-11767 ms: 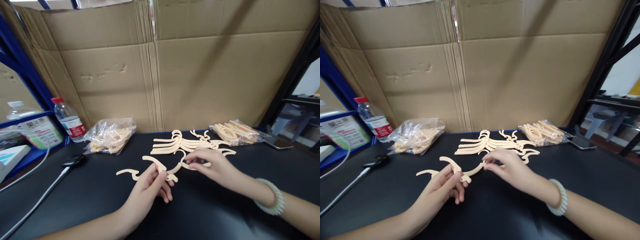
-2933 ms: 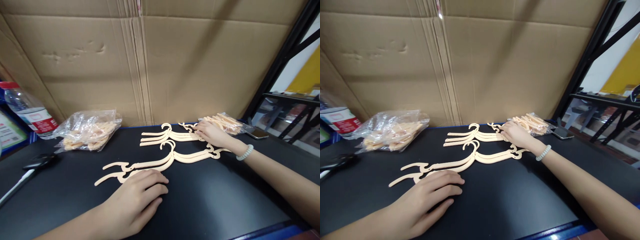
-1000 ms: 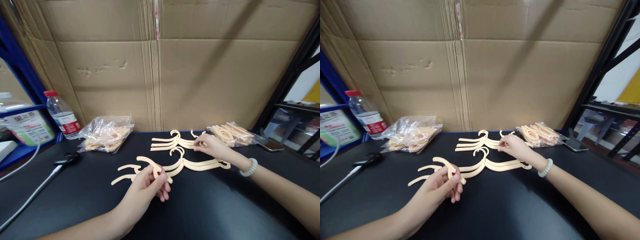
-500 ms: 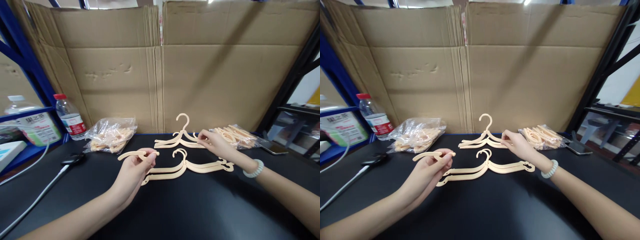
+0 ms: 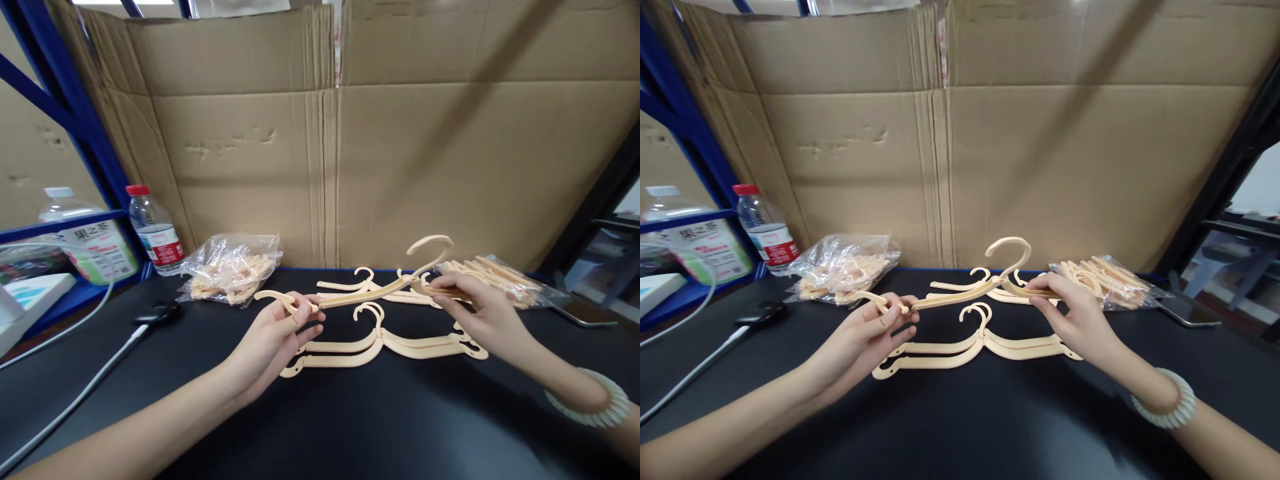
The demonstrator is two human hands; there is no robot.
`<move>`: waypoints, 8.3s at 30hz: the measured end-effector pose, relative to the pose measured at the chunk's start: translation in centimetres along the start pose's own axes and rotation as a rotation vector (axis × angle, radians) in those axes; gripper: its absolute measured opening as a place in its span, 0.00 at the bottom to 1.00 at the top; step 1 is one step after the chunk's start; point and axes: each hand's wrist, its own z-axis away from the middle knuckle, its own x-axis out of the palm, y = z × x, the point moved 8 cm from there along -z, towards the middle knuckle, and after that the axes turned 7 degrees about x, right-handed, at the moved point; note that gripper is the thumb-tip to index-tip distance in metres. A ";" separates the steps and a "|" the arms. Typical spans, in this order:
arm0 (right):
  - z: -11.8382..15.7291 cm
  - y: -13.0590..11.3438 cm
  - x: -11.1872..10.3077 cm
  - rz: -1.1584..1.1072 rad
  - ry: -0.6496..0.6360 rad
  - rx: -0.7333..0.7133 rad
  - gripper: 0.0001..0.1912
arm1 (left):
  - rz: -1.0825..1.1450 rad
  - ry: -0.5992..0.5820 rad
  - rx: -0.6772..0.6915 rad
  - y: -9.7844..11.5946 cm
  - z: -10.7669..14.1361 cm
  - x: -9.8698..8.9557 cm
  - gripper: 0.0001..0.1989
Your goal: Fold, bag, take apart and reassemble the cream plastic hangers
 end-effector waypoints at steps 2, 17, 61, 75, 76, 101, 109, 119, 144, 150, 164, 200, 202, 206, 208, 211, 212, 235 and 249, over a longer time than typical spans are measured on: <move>0.2 -0.4 -0.1 0.016 0.008 -0.021 0.06 | 0.011 -0.014 -0.019 0.0 0.2 0.3 0.09; 0.3 -1.3 -0.9 0.050 0.066 -0.029 0.07 | 0.096 -0.106 -0.059 -0.3 0.5 1.2 0.08; 1.5 -4.4 -1.2 0.177 0.196 -0.263 0.06 | 0.056 0.069 -0.106 -1.1 1.1 0.3 0.10; 2.3 -6.4 -0.6 0.234 0.208 -0.303 0.07 | -0.050 0.159 -0.035 -0.8 1.0 -0.7 0.09; 2.4 -6.6 -0.6 0.246 0.213 -0.304 0.06 | -0.054 0.164 -0.027 -0.8 0.9 -0.8 0.10; 0.8 -2.4 0.8 0.066 -0.225 0.049 0.12 | -1.113 -0.659 0.756 1.5 6.7 7.0 0.16; 1.9 -3.3 2.7 -0.166 -0.622 0.190 0.15 | -1.490 -0.562 0.915 1.6 6.0 6.1 0.24; 3.2 -3.3 3.7 0.074 -0.765 0.037 0.05 | -1.657 -0.763 0.815 -0.6 6.6 7.2 0.16; 3.0 -1.5 3.7 0.182 -0.653 0.046 0.12 | -1.894 -0.702 0.832 -2.4 8.0 7.4 0.16; 2.6 -1.0 3.7 0.244 -0.634 0.053 0.13 | -1.823 -0.695 0.751 -1.6 7.0 7.4 0.16; 2.2 -0.7 4.1 0.311 -0.698 0.092 0.12 | -1.665 -0.590 0.713 -1.7 6.1 6.0 0.13; -1.4 8.1 1.3 0.362 -0.279 -0.027 0.14 | -1.520 -0.821 0.643 -2.8 5.9 6.4 0.15; -1.4 8.1 1.4 0.366 -0.281 -0.023 0.14 | -1.512 -0.817 0.638 -2.9 5.9 6.3 0.15; -1.5 7.6 1.9 0.390 -0.287 -0.065 0.13 | -1.497 -0.807 0.631 -2.9 5.8 6.3 0.15; -1.5 7.2 2.1 0.401 -0.293 -0.107 0.14 | -1.488 -0.806 0.634 -2.8 5.8 6.3 0.15; -1.7 6.9 2.6 0.421 -0.326 -0.128 0.16 | -1.468 -0.795 0.631 -2.5 5.8 6.4 0.15; -1.7 7.0 2.7 0.429 -0.338 -0.122 0.16 | -1.462 -0.791 0.630 -2.5 5.8 6.4 0.15; -2.5 8.6 3.4 0.441 -0.392 -0.094 0.30 | -1.440 -0.802 0.592 -2.6 5.8 6.5 0.15; -2.1 10.1 3.7 0.457 -0.394 -0.053 0.33 | -1.448 -0.798 0.579 -2.5 5.7 6.7 0.15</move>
